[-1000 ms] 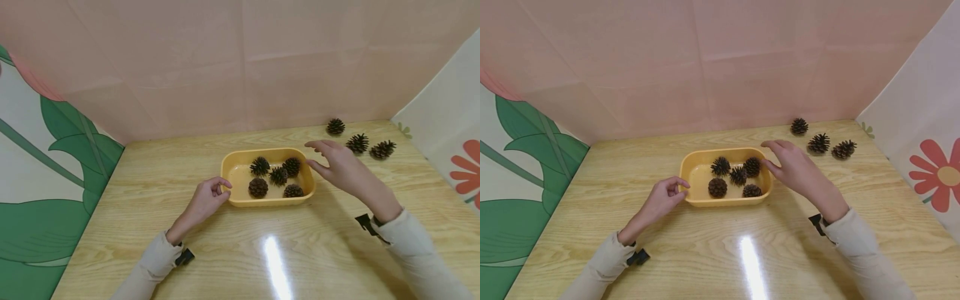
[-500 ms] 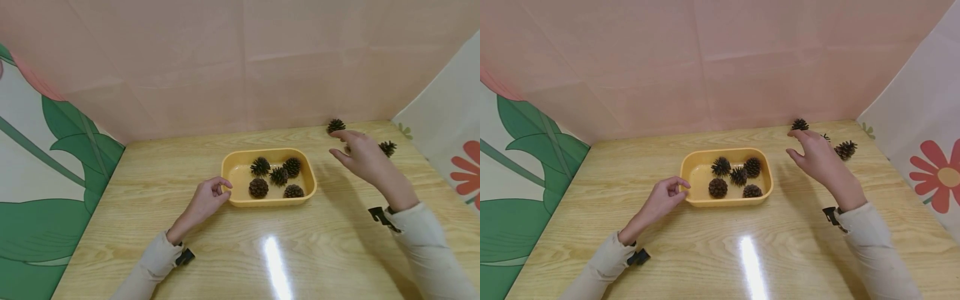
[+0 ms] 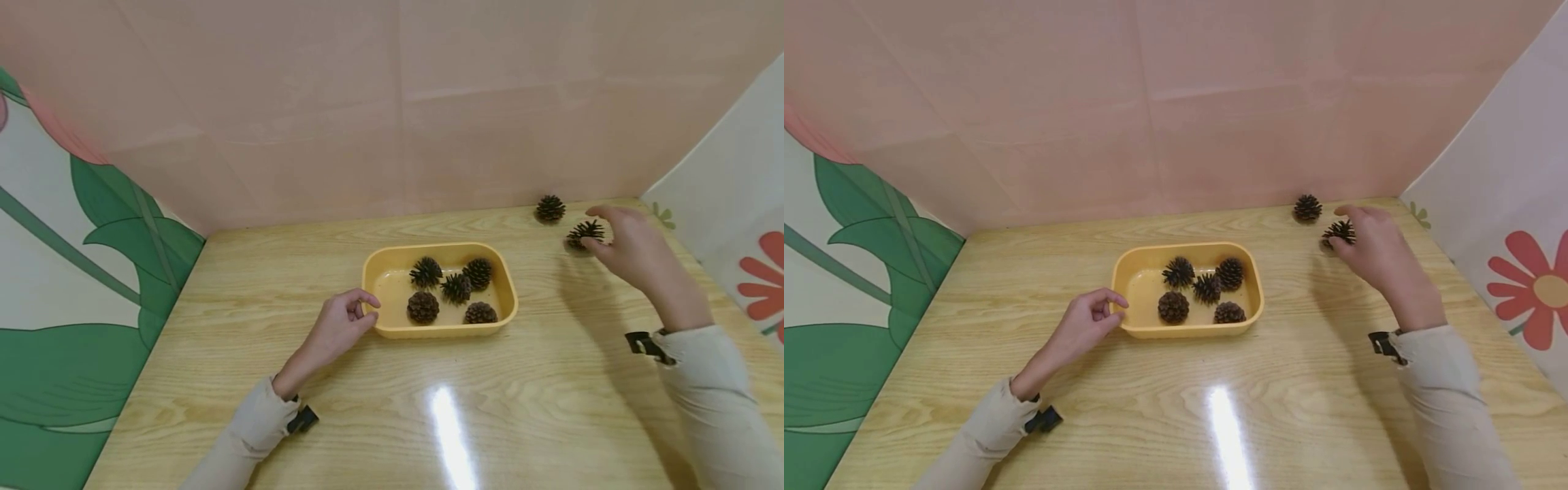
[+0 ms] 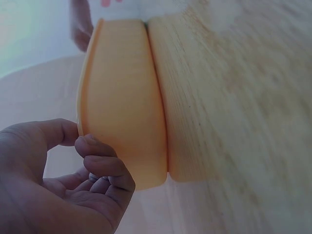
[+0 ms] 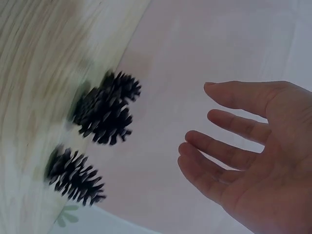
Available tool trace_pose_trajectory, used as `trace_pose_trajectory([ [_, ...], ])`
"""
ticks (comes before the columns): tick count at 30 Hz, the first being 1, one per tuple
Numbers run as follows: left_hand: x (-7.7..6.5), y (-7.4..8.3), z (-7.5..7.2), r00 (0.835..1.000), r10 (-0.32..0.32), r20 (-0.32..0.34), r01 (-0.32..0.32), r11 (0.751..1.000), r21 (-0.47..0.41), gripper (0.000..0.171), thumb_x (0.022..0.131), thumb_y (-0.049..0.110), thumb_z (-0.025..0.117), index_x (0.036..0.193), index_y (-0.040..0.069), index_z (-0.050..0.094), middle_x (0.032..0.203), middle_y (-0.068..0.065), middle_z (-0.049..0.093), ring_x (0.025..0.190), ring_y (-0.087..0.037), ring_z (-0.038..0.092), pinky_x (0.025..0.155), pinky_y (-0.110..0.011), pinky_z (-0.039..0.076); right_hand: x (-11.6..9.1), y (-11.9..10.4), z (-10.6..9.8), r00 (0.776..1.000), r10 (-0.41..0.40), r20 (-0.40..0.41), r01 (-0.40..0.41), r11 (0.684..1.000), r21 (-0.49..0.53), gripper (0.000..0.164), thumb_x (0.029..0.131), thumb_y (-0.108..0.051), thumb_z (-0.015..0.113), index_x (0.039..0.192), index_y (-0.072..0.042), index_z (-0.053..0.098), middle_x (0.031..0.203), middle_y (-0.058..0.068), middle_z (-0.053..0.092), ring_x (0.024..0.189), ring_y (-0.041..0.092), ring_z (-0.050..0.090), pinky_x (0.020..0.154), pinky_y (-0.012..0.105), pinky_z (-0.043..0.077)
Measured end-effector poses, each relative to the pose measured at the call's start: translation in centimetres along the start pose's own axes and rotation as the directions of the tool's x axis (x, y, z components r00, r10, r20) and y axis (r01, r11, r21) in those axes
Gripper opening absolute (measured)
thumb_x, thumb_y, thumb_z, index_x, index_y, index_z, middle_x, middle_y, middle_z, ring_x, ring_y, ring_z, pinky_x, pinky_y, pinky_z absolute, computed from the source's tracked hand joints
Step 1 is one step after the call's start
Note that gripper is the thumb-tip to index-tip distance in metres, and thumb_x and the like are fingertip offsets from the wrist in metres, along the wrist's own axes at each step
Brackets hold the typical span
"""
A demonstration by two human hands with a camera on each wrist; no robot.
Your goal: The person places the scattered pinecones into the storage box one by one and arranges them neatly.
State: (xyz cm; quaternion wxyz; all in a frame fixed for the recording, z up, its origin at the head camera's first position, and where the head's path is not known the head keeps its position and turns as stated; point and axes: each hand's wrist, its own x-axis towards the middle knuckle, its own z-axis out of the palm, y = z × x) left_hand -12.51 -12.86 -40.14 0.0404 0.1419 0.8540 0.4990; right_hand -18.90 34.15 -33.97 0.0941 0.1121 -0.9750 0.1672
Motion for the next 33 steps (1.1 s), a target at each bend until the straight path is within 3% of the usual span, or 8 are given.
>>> trace_pose_trajectory([
  [5,0.0,-0.1,0.0,1.000,-0.005,0.002,0.005,1.000,0.000,0.014,0.091,0.007,0.067,0.103,0.004,0.071,0.069,-0.003,0.052,0.051,-0.008,0.042,0.048,-0.023,0.036,-0.1,1.6,0.0,1.000,0.028,-0.012,-0.029,1.000,-0.013,0.050,0.092,-0.011,0.068,0.133,0.012,0.048,0.122,0.042,0.051,0.104,0.058,0.049,0.085,0.069,0.038],
  [8,0.0,-0.1,0.0,1.000,-0.005,0.001,0.005,1.000,0.002,0.014,0.091,0.007,0.067,0.103,0.004,0.071,0.069,-0.003,0.052,0.051,-0.009,0.041,0.048,-0.023,0.035,-0.2,2.4,-0.1,0.999,0.052,-0.008,-0.052,0.999,-0.012,0.052,0.092,-0.011,0.067,0.134,0.012,0.046,0.126,0.043,0.048,0.109,0.061,0.044,0.092,0.072,0.033],
  [14,0.0,-0.1,0.0,1.000,0.015,-0.005,-0.015,1.000,0.012,0.014,0.091,0.008,0.067,0.104,0.004,0.071,0.068,-0.002,0.053,0.052,-0.011,0.042,0.048,-0.023,0.036,-0.5,4.0,0.0,0.994,0.106,0.014,-0.106,0.994,0.003,0.055,0.095,-0.014,0.064,0.137,0.013,0.042,0.133,0.046,0.039,0.121,0.067,0.029,0.112,0.069,0.007],
  [21,0.0,-0.1,0.0,1.000,0.010,-0.004,-0.010,1.000,0.016,0.015,0.092,0.010,0.066,0.105,0.004,0.071,0.068,-0.002,0.053,0.052,-0.012,0.043,0.049,-0.023,0.037,-0.8,6.1,0.7,0.989,0.144,0.033,-0.142,0.989,-0.051,0.056,0.094,-0.013,0.064,0.136,0.015,0.040,0.130,0.047,0.038,0.118,0.065,0.031,0.104,0.072,0.015],
  [29,0.0,0.0,0.0,1.000,0.009,-0.001,-0.009,1.000,0.013,0.014,0.091,0.008,0.067,0.104,0.005,0.071,0.068,-0.002,0.053,0.052,-0.011,0.044,0.049,-0.024,0.037,-1.1,7.8,1.3,0.980,0.175,0.095,-0.170,0.983,-0.063,0.065,0.095,-0.019,0.063,0.142,0.016,0.034,0.133,0.050,0.029,0.123,0.067,0.022,0.104,0.073,0.011],
  [33,0.0,-0.1,0.0,1.000,0.012,-0.002,-0.012,1.000,0.010,0.014,0.092,0.008,0.067,0.104,0.004,0.071,0.068,-0.002,0.053,0.052,-0.012,0.043,0.048,-0.024,0.037,-1.2,8.4,1.5,0.976,0.170,0.134,-0.159,0.983,-0.088,0.065,0.094,-0.020,0.063,0.139,0.018,0.035,0.131,0.048,0.034,0.120,0.066,0.029,0.101,0.074,0.020],
])
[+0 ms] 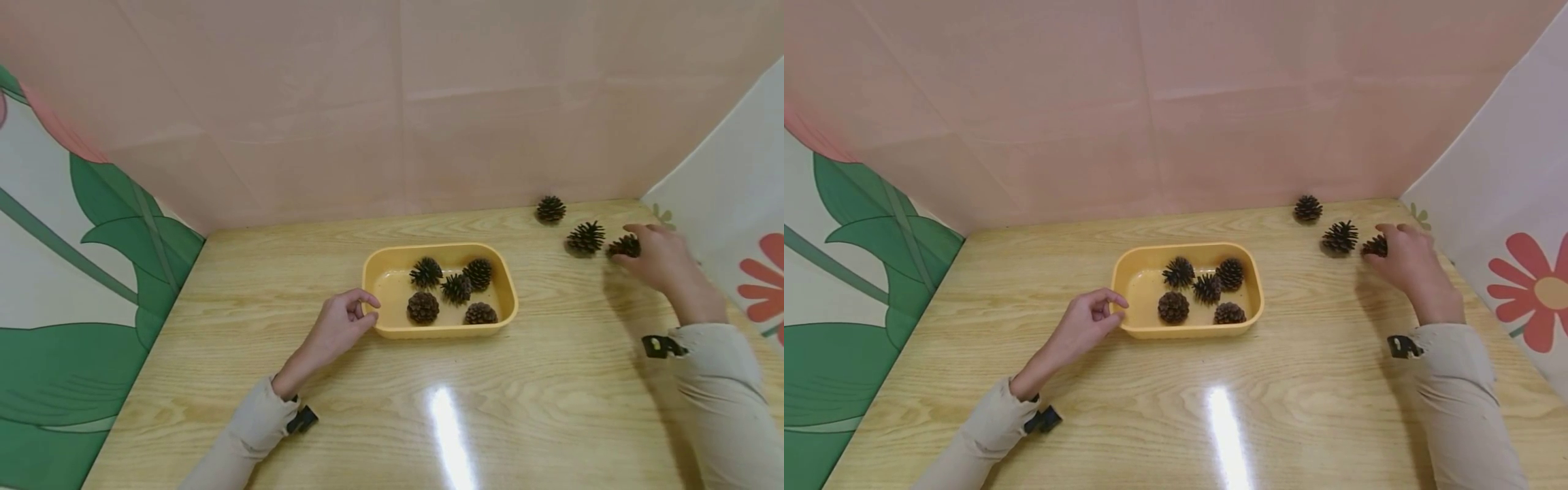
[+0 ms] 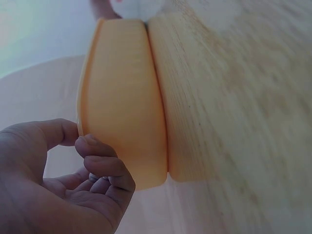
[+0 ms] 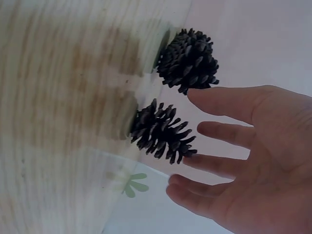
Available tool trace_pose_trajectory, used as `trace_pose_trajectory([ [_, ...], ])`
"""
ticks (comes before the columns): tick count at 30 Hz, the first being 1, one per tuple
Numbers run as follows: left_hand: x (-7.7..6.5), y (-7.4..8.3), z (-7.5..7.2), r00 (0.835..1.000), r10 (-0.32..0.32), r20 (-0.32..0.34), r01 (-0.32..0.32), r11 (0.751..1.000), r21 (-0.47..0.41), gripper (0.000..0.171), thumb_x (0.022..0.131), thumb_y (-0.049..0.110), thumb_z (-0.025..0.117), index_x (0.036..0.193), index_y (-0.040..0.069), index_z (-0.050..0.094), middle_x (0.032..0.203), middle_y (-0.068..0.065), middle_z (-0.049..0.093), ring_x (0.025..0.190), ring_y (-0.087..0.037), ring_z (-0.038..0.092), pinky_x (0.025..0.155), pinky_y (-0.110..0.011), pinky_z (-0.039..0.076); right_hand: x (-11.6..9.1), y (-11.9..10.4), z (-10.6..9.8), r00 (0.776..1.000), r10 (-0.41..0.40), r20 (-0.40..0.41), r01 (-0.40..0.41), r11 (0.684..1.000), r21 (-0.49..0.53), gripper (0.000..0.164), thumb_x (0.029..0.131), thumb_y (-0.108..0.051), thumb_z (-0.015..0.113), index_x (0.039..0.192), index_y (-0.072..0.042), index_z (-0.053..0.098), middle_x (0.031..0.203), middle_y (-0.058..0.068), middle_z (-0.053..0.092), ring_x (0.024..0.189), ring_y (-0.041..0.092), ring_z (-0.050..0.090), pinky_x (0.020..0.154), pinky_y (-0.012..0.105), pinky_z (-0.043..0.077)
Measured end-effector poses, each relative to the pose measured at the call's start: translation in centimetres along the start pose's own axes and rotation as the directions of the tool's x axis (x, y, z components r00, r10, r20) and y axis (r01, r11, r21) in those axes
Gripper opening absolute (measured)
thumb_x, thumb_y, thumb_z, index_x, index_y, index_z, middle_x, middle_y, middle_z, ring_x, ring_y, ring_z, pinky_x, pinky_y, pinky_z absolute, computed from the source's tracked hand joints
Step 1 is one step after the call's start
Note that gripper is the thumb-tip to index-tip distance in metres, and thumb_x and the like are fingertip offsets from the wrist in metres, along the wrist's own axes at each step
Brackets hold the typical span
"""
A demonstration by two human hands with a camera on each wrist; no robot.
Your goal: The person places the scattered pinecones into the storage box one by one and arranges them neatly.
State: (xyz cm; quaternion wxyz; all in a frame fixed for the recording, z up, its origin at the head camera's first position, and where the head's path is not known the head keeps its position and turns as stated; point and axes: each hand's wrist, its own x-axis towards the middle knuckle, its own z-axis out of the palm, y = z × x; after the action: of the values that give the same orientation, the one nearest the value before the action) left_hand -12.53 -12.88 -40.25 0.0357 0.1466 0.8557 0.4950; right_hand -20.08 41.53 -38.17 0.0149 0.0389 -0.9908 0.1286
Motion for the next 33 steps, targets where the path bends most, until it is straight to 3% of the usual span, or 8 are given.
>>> trace_pose_trajectory([
  [3,0.02,-0.02,0.04,1.000,0.003,0.000,-0.003,1.000,-0.004,0.014,0.092,0.008,0.067,0.104,0.004,0.071,0.068,-0.002,0.053,0.052,-0.013,0.043,0.048,-0.024,0.036,0.03,0.29,0.18,1.000,-0.018,0.015,0.018,1.000,-0.015,0.062,0.093,-0.016,0.064,0.136,0.019,0.037,0.128,0.047,0.038,0.115,0.064,0.035,0.097,0.073,0.028],
  [6,0.03,-0.01,0.03,1.000,0.004,0.000,-0.004,1.000,-0.001,0.014,0.091,0.008,0.067,0.104,0.004,0.071,0.068,-0.002,0.053,0.052,-0.012,0.043,0.048,-0.024,0.036,0.07,0.44,0.32,0.999,-0.025,0.021,0.025,1.000,-0.004,0.059,0.092,-0.012,0.064,0.135,0.019,0.039,0.127,0.047,0.039,0.115,0.064,0.035,0.096,0.073,0.028],
  [16,-0.07,0.01,-0.05,1.000,-0.017,0.000,0.017,1.000,0.007,0.015,0.093,0.011,0.066,0.105,0.005,0.071,0.069,-0.002,0.053,0.053,-0.013,0.043,0.049,-0.023,0.036,-0.20,0.12,0.75,1.000,0.025,-0.015,-0.024,0.998,0.051,0.042,0.091,-0.005,0.063,0.124,0.015,0.047,0.120,0.045,0.042,0.110,0.062,0.037,0.088,0.070,0.033],
  [33,-0.02,-0.07,0.00,1.000,-0.018,-0.001,0.018,1.000,0.006,0.015,0.092,0.012,0.066,0.105,0.005,0.072,0.069,-0.002,0.054,0.053,-0.013,0.043,0.048,-0.023,0.036,-0.19,-0.05,0.68,0.999,0.020,-0.045,-0.019,0.999,0.032,0.044,0.087,-0.006,0.067,0.121,0.018,0.050,0.114,0.045,0.046,0.108,0.063,0.037,0.089,0.071,0.033],
])
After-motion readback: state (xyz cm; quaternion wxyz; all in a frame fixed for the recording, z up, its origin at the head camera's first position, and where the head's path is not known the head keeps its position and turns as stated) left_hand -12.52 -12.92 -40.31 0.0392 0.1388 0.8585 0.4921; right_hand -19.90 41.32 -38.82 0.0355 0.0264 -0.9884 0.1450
